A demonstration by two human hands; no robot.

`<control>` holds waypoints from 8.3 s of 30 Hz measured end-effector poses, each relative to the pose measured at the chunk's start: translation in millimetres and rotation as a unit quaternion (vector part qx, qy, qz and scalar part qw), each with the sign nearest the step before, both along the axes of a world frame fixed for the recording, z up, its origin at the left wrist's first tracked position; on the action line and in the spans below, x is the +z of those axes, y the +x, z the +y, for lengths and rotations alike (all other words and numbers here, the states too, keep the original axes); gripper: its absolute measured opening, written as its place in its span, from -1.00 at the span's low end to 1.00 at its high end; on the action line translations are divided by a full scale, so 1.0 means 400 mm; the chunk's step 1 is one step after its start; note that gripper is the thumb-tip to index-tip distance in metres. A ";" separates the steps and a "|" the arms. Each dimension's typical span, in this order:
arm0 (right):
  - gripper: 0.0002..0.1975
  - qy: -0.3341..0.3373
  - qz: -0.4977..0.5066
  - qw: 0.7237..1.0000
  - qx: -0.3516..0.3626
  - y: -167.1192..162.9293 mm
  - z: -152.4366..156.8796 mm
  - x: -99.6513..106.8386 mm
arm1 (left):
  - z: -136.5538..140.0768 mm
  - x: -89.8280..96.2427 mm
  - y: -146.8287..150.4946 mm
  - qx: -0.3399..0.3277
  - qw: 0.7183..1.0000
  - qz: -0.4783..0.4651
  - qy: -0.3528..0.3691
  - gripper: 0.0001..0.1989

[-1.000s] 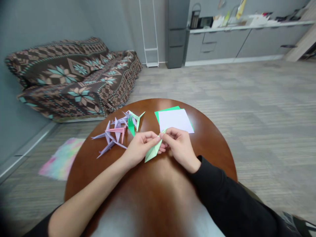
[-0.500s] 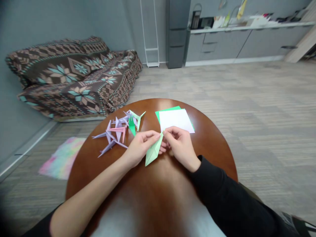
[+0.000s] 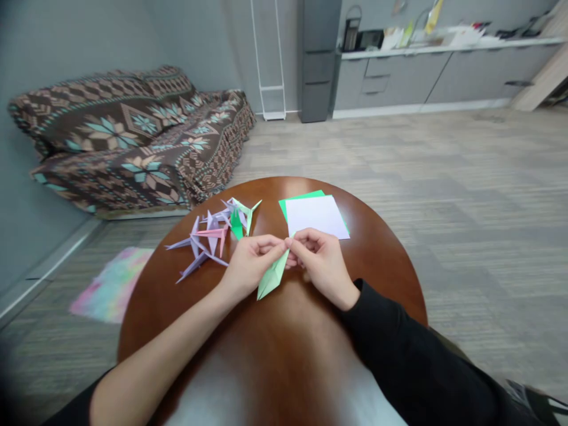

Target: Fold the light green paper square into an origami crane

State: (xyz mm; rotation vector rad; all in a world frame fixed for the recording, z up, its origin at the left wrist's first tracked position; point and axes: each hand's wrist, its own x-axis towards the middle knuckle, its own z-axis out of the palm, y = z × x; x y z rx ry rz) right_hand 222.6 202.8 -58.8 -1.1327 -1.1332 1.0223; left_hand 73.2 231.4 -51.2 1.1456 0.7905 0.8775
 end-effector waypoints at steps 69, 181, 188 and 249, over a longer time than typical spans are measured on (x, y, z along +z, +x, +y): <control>-0.69 -0.019 0.130 0.991 -0.009 0.015 0.015 -0.017 | -0.004 -0.004 0.003 -0.008 0.998 -0.023 -0.051 -0.69; -0.67 -0.035 -0.008 0.996 0.086 0.001 0.000 -0.014 | 0.004 -0.005 -0.001 0.085 0.994 -0.047 -0.046 -0.74; -0.69 -0.040 -0.013 0.992 0.117 -0.007 -0.006 -0.016 | 0.016 -0.004 -0.002 0.132 0.987 -0.068 -0.062 -0.64; -0.92 -0.112 -0.007 0.991 0.074 0.002 0.009 -0.021 | 0.029 -0.013 -0.003 0.201 0.977 -0.067 -0.026 -0.67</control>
